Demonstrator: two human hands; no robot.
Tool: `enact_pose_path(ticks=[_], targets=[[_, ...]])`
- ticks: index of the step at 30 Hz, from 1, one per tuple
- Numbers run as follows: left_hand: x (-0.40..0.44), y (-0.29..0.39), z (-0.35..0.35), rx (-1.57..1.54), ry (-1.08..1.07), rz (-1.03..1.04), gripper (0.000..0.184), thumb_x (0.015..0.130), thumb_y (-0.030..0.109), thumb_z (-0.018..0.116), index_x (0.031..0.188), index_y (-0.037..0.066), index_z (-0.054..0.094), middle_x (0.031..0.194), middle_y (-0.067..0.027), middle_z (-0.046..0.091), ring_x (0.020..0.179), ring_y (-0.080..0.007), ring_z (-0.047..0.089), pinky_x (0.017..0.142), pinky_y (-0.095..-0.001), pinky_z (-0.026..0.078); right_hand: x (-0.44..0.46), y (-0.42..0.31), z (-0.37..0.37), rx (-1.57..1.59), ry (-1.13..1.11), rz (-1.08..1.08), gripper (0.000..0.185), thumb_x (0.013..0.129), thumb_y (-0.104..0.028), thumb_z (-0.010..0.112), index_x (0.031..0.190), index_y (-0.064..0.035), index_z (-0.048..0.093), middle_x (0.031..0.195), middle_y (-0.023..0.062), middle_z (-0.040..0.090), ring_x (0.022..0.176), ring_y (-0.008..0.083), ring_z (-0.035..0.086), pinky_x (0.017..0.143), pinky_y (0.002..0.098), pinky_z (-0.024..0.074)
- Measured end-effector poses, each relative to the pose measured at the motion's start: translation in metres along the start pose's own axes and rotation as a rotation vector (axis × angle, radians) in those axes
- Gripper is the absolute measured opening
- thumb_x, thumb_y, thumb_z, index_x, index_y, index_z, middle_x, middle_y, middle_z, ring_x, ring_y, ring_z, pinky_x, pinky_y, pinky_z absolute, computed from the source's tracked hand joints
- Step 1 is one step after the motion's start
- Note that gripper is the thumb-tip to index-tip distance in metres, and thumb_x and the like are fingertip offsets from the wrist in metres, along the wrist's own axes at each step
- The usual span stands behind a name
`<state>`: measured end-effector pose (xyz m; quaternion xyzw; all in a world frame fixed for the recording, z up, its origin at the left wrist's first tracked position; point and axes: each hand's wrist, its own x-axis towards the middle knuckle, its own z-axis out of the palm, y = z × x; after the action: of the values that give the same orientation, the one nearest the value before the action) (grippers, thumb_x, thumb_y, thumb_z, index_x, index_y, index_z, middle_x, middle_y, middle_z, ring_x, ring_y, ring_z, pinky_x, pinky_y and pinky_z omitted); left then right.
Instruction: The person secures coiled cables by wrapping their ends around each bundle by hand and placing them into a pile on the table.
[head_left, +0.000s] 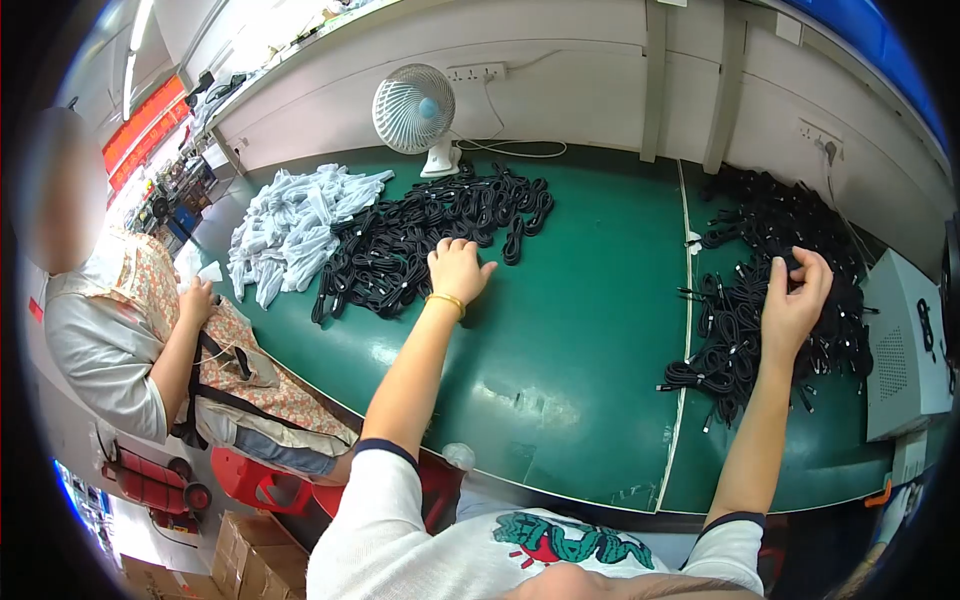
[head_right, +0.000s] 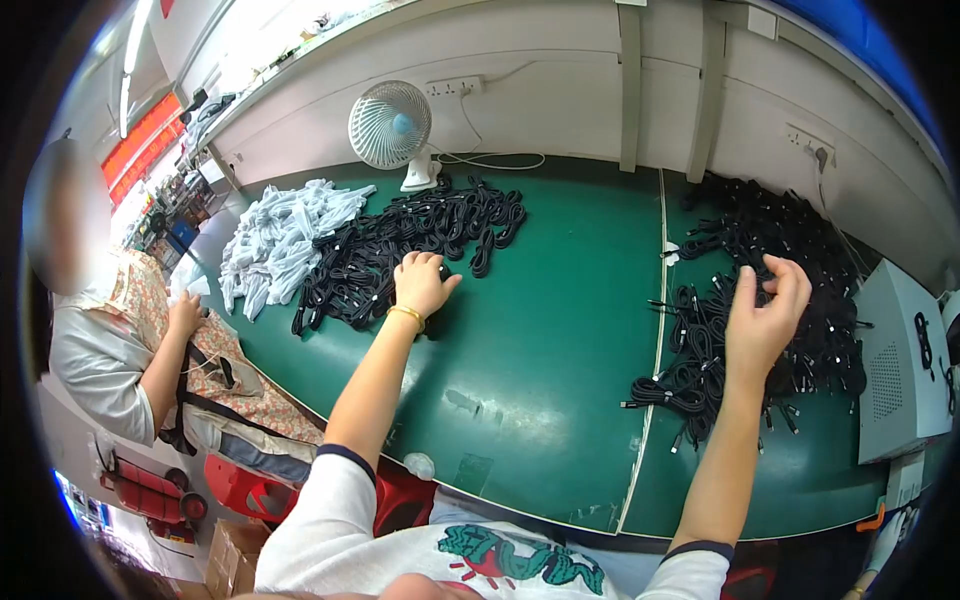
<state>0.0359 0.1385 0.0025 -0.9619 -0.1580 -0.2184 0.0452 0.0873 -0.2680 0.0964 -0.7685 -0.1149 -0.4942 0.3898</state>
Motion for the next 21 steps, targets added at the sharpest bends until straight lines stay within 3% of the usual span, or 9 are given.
enact_pose_path(ticks=[2, 6, 10, 11, 12, 14, 16, 18, 21], targets=[[0.013, 0.002, 0.015, 0.019, 0.022, 0.118, 0.045, 0.070, 0.044, 0.063, 0.094, 0.007, 0.062, 0.106, -0.0069, 0.057, 0.109, -0.0270, 0.043, 0.087, -0.0398, 0.032, -0.004, -0.026, -0.002, 0.030, -0.066, 0.034, 0.021, 0.073, -0.004, 0.062, 0.092, -0.0021, 0.054, 0.106, 0.0092, 0.048, 0.079, 0.0173, 0.046, 0.071, 0.0287, 0.0406], [0.034, 0.042, 0.031, 0.157, -0.151, -0.114, 0.054, 0.077, 0.055, 0.047, 0.087, 0.007, 0.068, 0.116, -0.0118, 0.051, 0.116, -0.0279, 0.036, 0.088, -0.0426, 0.030, -0.018, -0.049, -0.001, 0.157, -0.232, -0.027, 0.019, 0.071, -0.001, 0.061, 0.088, -0.0005, 0.053, 0.109, 0.0160, 0.047, 0.099, 0.0289, 0.049, 0.085, 0.0338, 0.0388], [0.026, 0.055, 0.039, 0.161, -0.037, -0.108, 0.040, 0.073, 0.045, 0.058, 0.085, 0.009, 0.067, 0.106, -0.0080, 0.051, 0.106, -0.0256, 0.040, 0.079, -0.0415, 0.036, -0.031, -0.074, -0.002, 0.241, -0.347, -0.102, 0.018, 0.069, 0.000, 0.060, 0.086, -0.0007, 0.052, 0.108, 0.0171, 0.047, 0.096, 0.0310, 0.050, 0.082, 0.0353, 0.0396], [0.022, 0.057, 0.032, 0.102, -0.033, -0.100, 0.038, 0.070, 0.040, 0.062, 0.088, 0.006, 0.063, 0.104, -0.0098, 0.053, 0.102, -0.0265, 0.045, 0.076, -0.0423, 0.039, -0.035, -0.076, 0.001, 0.253, -0.359, -0.149, 0.019, 0.069, 0.001, 0.060, 0.085, -0.0006, 0.052, 0.108, 0.0170, 0.047, 0.093, 0.0316, 0.050, 0.080, 0.0356, 0.0405], [0.019, 0.053, 0.038, -0.057, -0.041, -0.087, 0.035, 0.071, 0.033, 0.063, 0.090, 0.005, 0.056, 0.097, -0.0115, 0.057, 0.097, -0.0310, 0.050, 0.075, -0.0495, 0.039, -0.041, -0.079, 0.003, 0.305, -0.412, -0.097, 0.019, 0.068, 0.000, 0.060, 0.085, -0.0007, 0.051, 0.107, 0.0166, 0.048, 0.093, 0.0315, 0.051, 0.081, 0.0362, 0.0400], [0.007, 0.056, 0.015, -0.323, -0.039, 0.021, 0.024, 0.071, 0.022, 0.064, 0.080, 0.004, 0.051, 0.078, -0.0136, 0.059, 0.072, -0.0321, 0.059, 0.064, -0.0428, 0.045, -0.052, -0.083, 0.009, 0.281, -0.497, -0.191, 0.019, 0.067, -0.001, 0.060, 0.084, -0.0015, 0.051, 0.107, 0.0165, 0.048, 0.093, 0.0318, 0.051, 0.082, 0.0370, 0.0388], [-0.013, 0.071, -0.018, -0.608, 0.059, 0.103, 0.019, 0.071, 0.014, 0.061, 0.084, 0.005, 0.050, 0.078, -0.0162, 0.057, 0.072, -0.0357, 0.056, 0.062, -0.0399, 0.046, -0.069, -0.083, 0.016, 0.271, -0.649, -0.227, 0.021, 0.067, -0.004, 0.061, 0.086, -0.0011, 0.051, 0.108, 0.0163, 0.048, 0.096, 0.0323, 0.049, 0.083, 0.0383, 0.0377], [-0.032, 0.085, -0.044, -0.846, 0.040, 0.248, 0.023, 0.070, 0.011, 0.064, 0.088, 0.004, 0.052, 0.075, -0.0141, 0.058, 0.069, -0.0304, 0.059, 0.061, -0.0354, 0.048, -0.088, -0.082, 0.026, 0.274, -0.774, -0.292, 0.033, 0.066, -0.005, 0.062, 0.096, 0.0008, 0.052, 0.108, 0.0159, 0.047, 0.098, 0.0325, 0.047, 0.082, 0.0389, 0.0381], [-0.060, 0.106, -0.076, -1.005, -0.107, 0.376, 0.022, 0.070, 0.010, 0.063, 0.087, 0.002, 0.052, 0.074, -0.0135, 0.060, 0.069, -0.0266, 0.061, 0.061, -0.0321, 0.048, -0.111, -0.084, 0.035, 0.176, -0.673, -0.380, 0.051, 0.066, -0.004, 0.060, 0.116, -0.0002, 0.046, 0.111, 0.0173, 0.045, 0.098, 0.0339, 0.047, 0.082, 0.0385, 0.0386]])
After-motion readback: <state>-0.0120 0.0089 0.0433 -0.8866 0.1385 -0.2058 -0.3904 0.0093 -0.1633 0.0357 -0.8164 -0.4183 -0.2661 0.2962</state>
